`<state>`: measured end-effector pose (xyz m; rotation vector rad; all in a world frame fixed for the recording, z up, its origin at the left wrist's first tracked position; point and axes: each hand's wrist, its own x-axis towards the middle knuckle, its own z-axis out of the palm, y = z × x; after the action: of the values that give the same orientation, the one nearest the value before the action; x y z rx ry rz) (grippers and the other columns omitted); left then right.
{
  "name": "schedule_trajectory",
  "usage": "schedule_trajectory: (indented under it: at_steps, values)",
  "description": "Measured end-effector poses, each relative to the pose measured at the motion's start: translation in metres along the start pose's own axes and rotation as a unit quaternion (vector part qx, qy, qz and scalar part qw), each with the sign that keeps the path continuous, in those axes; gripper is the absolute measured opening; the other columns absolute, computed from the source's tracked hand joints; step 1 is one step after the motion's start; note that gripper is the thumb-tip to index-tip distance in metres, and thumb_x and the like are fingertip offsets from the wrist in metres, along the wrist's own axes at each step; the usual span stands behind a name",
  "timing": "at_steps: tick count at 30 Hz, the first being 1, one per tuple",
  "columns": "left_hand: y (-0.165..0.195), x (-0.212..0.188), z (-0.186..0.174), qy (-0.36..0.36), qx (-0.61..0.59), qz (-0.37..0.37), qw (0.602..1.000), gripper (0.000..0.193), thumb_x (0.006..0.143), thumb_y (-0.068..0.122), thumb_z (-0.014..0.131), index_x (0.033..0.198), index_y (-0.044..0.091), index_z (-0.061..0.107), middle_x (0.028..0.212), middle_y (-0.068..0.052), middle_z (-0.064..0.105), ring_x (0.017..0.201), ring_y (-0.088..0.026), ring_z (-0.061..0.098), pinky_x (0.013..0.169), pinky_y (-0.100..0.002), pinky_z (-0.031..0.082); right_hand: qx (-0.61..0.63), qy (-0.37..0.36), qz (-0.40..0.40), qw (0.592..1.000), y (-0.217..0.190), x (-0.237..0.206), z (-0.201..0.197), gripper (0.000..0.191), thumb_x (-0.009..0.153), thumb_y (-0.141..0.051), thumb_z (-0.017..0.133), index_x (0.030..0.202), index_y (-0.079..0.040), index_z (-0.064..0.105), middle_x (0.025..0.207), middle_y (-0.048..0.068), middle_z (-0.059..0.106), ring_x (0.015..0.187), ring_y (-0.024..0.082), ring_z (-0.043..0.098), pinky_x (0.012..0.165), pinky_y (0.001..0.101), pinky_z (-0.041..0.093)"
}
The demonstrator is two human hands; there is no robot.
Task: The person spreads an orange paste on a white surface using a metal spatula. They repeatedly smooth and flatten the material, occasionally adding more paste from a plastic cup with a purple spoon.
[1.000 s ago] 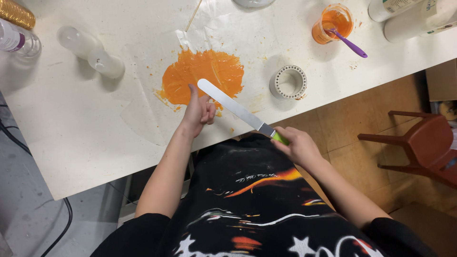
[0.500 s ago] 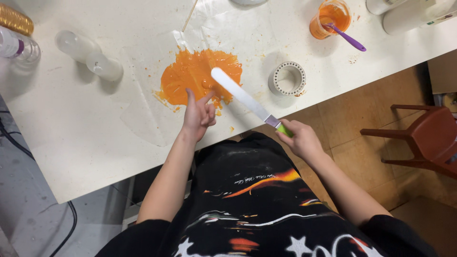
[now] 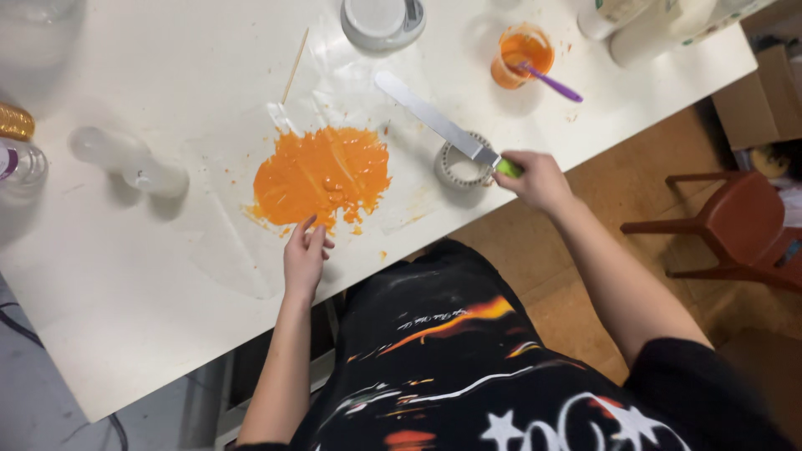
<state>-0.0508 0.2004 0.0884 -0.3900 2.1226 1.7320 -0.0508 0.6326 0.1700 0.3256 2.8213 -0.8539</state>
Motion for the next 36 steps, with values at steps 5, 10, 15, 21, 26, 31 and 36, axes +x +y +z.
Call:
schedule_trajectory:
  at_steps: [5, 10, 15, 21, 26, 31, 36]
  values:
    - [0.009, -0.008, 0.027, 0.039, -0.031, 0.008, 0.999, 0.046, 0.1, 0.026, 0.059, 0.139, 0.0, 0.057, 0.074, -0.004, 0.066, 0.063, -0.007, 0.053, 0.063, -0.023, 0.046, -0.116, -0.01, -0.108, 0.987, 0.001, 0.093, -0.031, 0.04, 0.083, -0.039, 0.08, 0.116, -0.016, 0.078, 0.103, 0.01, 0.075, 0.092, 0.033, 0.069, 0.08, 0.0427, 0.054]
    - [0.025, -0.006, 0.079, 0.084, -0.054, 0.0, 0.995, 0.045, 0.1, 0.025, 0.06, 0.138, -0.001, 0.058, 0.075, -0.004, 0.066, 0.064, -0.008, 0.054, 0.063, -0.023, 0.046, -0.09, -0.061, -0.135, 0.985, 0.006, 0.146, -0.032, 0.043, 0.08, -0.04, 0.081, 0.116, -0.017, 0.076, 0.101, 0.009, 0.075, 0.09, 0.029, 0.071, 0.078, 0.0407, 0.055]
    - [0.046, 0.01, 0.149, 0.093, -0.056, 0.005, 0.994, 0.045, 0.101, 0.023, 0.06, 0.139, -0.001, 0.058, 0.076, -0.004, 0.065, 0.067, -0.009, 0.056, 0.065, -0.024, 0.047, -0.102, -0.057, -0.207, 0.971, 0.053, 0.167, -0.033, 0.043, 0.082, -0.037, 0.08, 0.117, -0.013, 0.076, 0.104, 0.012, 0.074, 0.095, 0.032, 0.068, 0.083, 0.0425, 0.054]
    - [0.093, 0.036, 0.236, 0.073, -0.028, 0.052, 0.996, 0.044, 0.101, 0.022, 0.061, 0.139, 0.0, 0.057, 0.08, -0.003, 0.065, 0.077, -0.008, 0.062, 0.073, -0.024, 0.051, 0.124, -0.066, -0.149, 0.979, 0.138, 0.125, -0.044, 0.047, 0.088, -0.032, 0.08, 0.124, -0.004, 0.069, 0.113, 0.011, 0.071, 0.096, 0.026, 0.069, 0.084, 0.0373, 0.056]
    - [0.15, 0.081, 0.307, 0.039, 0.046, 0.093, 0.994, 0.042, 0.097, 0.023, 0.065, 0.135, 0.004, 0.06, 0.085, -0.003, 0.071, 0.081, -0.01, 0.068, 0.076, -0.025, 0.053, 0.378, 0.046, 0.017, 0.925, 0.18, 0.131, -0.057, 0.084, 0.075, -0.018, 0.084, 0.142, -0.002, 0.036, 0.094, 0.005, 0.059, 0.071, 0.013, 0.06, 0.061, 0.0285, 0.052]
    - [0.198, 0.171, 0.39, -0.04, 0.05, 0.041, 0.997, 0.041, 0.096, 0.03, 0.068, 0.126, 0.003, 0.064, 0.092, -0.005, 0.074, 0.08, -0.013, 0.07, 0.071, -0.028, 0.055, 0.331, 0.144, -0.091, 0.928, 0.19, 0.179, -0.074, 0.035, 0.097, -0.011, 0.072, 0.127, 0.0, 0.06, 0.092, 0.005, 0.063, 0.08, 0.012, 0.059, 0.074, 0.0263, 0.05]
    - [0.218, 0.233, 0.449, -0.019, -0.028, -0.14, 0.99, 0.063, 0.086, 0.039, 0.075, 0.133, 0.004, 0.05, 0.099, -0.004, 0.067, 0.079, -0.015, 0.069, 0.067, -0.032, 0.06, 0.31, 0.145, -0.118, 0.932, 0.205, 0.212, -0.112, 0.011, 0.1, -0.006, 0.063, 0.105, 0.0, 0.071, 0.093, 0.004, 0.067, 0.08, 0.012, 0.062, 0.073, 0.0265, 0.049]
